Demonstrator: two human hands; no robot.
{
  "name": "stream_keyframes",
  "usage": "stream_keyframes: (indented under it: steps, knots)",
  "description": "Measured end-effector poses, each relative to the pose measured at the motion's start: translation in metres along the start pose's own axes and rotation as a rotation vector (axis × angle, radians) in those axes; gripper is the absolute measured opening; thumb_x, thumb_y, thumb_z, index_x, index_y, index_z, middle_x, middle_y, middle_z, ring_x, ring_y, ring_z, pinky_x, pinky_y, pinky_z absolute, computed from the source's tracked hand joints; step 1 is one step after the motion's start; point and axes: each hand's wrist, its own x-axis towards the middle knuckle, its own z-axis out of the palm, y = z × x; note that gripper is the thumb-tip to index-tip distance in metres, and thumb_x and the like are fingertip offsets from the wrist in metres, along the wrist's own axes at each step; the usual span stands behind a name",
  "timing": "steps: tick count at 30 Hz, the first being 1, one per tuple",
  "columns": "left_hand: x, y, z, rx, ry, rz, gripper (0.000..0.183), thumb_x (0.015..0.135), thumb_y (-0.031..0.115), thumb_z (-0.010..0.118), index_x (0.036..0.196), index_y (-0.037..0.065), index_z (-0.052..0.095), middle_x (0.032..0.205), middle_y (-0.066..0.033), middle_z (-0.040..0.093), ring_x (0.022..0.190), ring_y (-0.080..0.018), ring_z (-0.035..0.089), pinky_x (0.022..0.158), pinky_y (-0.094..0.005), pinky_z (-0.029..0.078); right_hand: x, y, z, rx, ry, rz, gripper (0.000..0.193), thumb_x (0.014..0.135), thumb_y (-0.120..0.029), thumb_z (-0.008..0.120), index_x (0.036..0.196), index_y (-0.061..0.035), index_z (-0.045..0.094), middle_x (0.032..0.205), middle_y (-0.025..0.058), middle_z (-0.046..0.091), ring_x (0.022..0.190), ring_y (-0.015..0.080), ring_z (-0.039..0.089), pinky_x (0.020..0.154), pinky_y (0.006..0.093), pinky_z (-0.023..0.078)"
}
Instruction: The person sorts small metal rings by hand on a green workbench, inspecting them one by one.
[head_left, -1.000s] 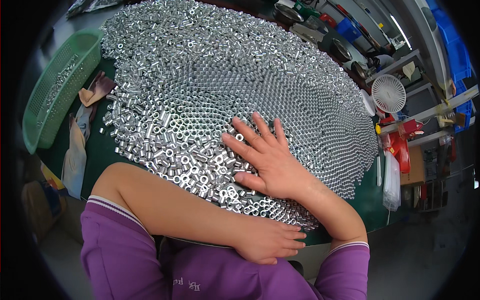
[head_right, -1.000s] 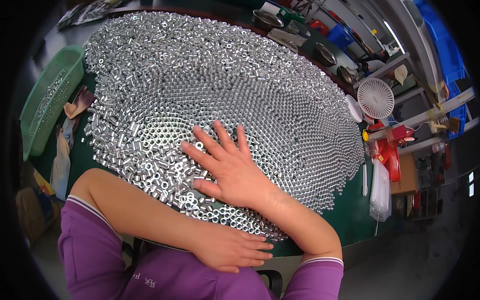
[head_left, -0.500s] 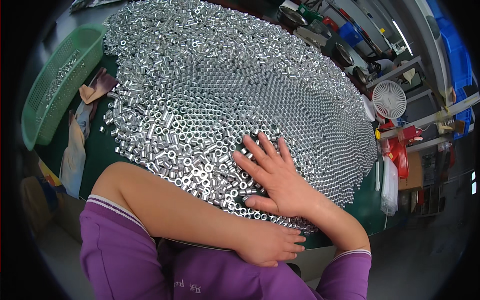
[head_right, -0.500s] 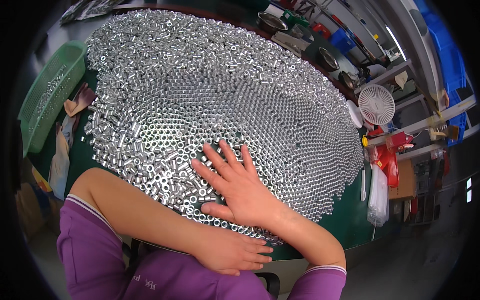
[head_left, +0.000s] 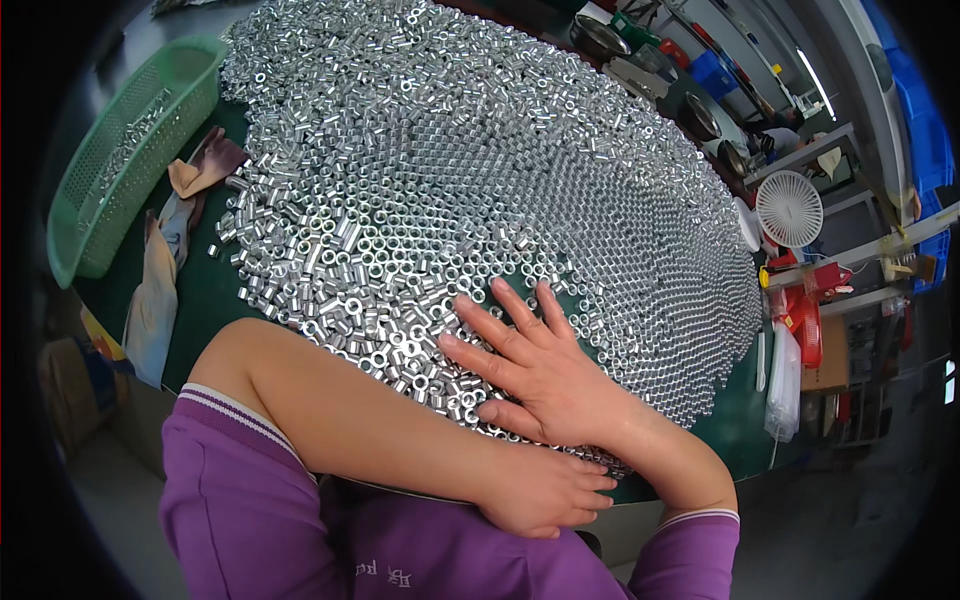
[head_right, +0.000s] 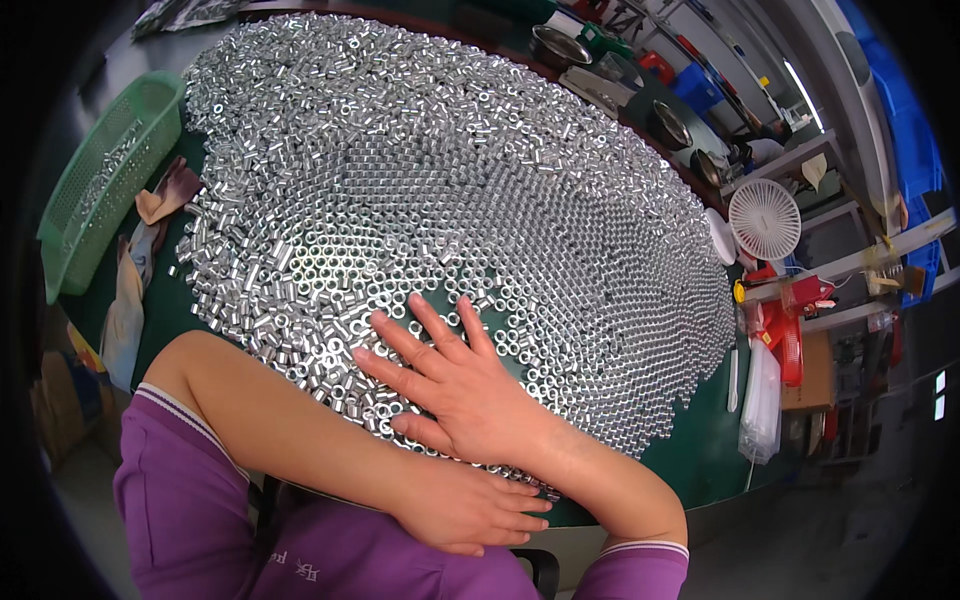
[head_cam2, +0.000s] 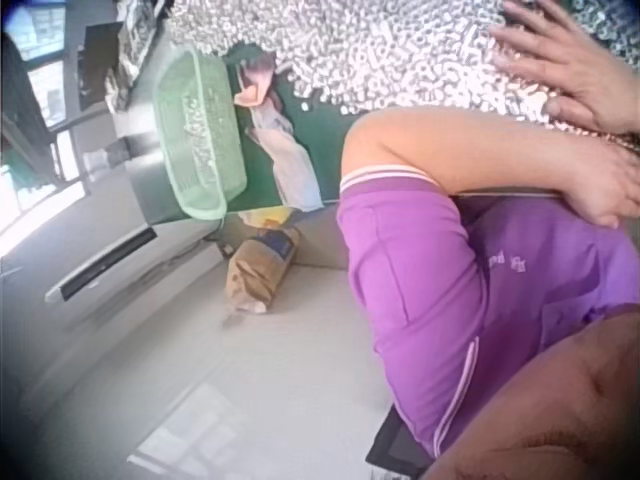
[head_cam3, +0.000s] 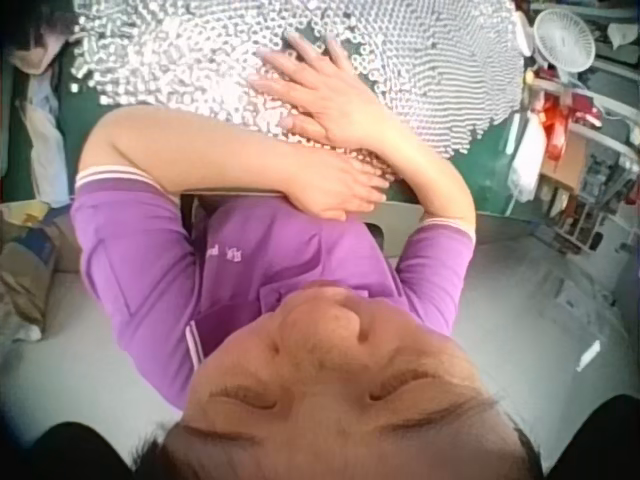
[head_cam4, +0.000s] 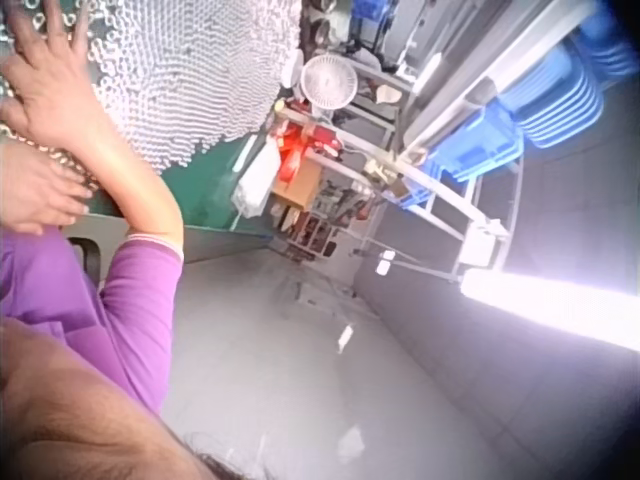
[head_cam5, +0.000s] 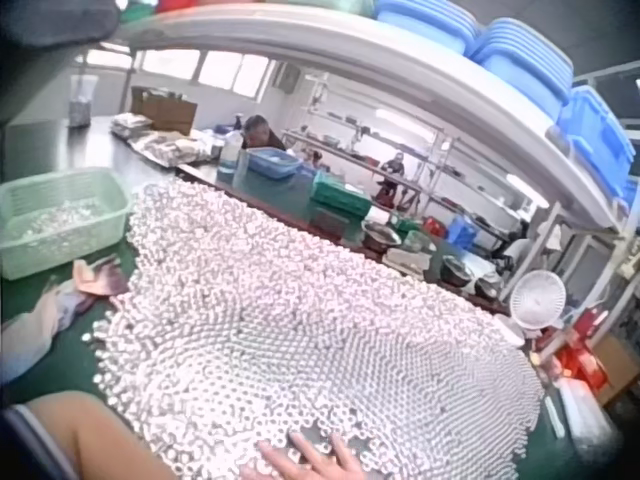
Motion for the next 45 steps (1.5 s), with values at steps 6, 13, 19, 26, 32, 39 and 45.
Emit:
stream_keyframes:
  steps: [6,13,19,26,32,39,45]
  knots:
    - [0.0,0.001,-0.005,-0.015,-0.038,-0.011,0.048,0.089,0.027,0.049,0.125,-0.004,0.048,0.139,-0.0213,0.039,0.136,-0.0357,0.027,0.114,-0.0459,0.019,-0.013,0.018,-0.002,-0.012,-0.001,0.123,0.065,0.088,-0.045,0.051,0.145,-0.0209,0.032,0.154,0.0108,0.018,0.14,0.0403,0.012,0.108,0.0634,0.006]
    - [-0.003,0.0,0.001,-0.019,0.042,0.021,0.046,0.087,0.028,0.052,0.12,-0.004,0.054,0.136,-0.0204,0.042,0.136,-0.0354,0.027,0.114,-0.0461,0.02,0.004,0.004,-0.004,-0.077,-0.003,0.011,0.067,0.086,-0.045,0.053,0.146,-0.0245,0.029,0.154,0.0105,0.018,0.14,0.0395,0.013,0.109,0.0632,0.007]
    - [0.0,-0.002,0.002,-0.037,-0.009,-0.015,0.046,0.088,0.028,0.051,0.121,-0.004,0.052,0.137,-0.0198,0.042,0.137,-0.0363,0.026,0.113,-0.0472,0.02,-0.012,0.002,0.001,0.031,-0.067,0.012,0.066,0.089,-0.059,0.038,0.146,-0.0242,0.03,0.154,0.0113,0.016,0.141,0.0415,0.01,0.109,0.062,0.002]
    - [0.0,0.0,-0.015,-0.033,-0.121,-0.01,0.046,0.092,0.025,0.045,0.126,-0.005,0.047,0.141,-0.022,0.035,0.137,-0.0372,0.024,0.115,-0.0459,0.019,0.018,0.022,-0.015,0.057,0.192,0.036,0.067,0.091,-0.049,0.045,0.146,-0.0169,0.028,0.154,0.0147,0.016,0.141,0.0395,0.01,0.111,0.058,0.004]
    - [0.002,-0.002,-0.01,-0.028,-0.112,0.018,0.044,0.092,0.024,0.044,0.124,-0.006,0.047,0.14,-0.0229,0.036,0.137,-0.0373,0.025,0.115,-0.0459,0.02,0.054,0.049,-0.021,0.044,0.167,0.02,0.061,0.092,-0.039,0.047,0.146,-0.0152,0.029,0.152,0.0145,0.02,0.141,0.037,0.014,0.112,0.0546,0.007]
    - [0.001,0.0,-0.001,-0.048,0.016,0.016,0.043,0.089,0.026,0.05,0.118,-0.005,0.053,0.136,-0.0212,0.042,0.135,-0.0366,0.029,0.113,-0.0462,0.021,0.001,0.026,-0.013,0.055,0.041,-0.02,0.069,0.089,-0.039,0.052,0.145,-0.0068,0.027,0.151,0.0146,0.023,0.14,0.0374,0.018,0.113,0.0526,0.012]
    - [0.0,0.001,-0.01,-0.05,-0.137,-0.019,0.047,0.092,0.025,0.044,0.127,-0.006,0.045,0.141,-0.0217,0.035,0.138,-0.0359,0.023,0.115,-0.0456,0.018,-0.013,-0.001,-0.001,0.131,-0.009,-0.081,0.074,0.088,-0.044,0.052,0.147,-0.0109,0.023,0.153,0.0132,0.018,0.141,0.0351,0.014,0.113,0.0525,0.009]
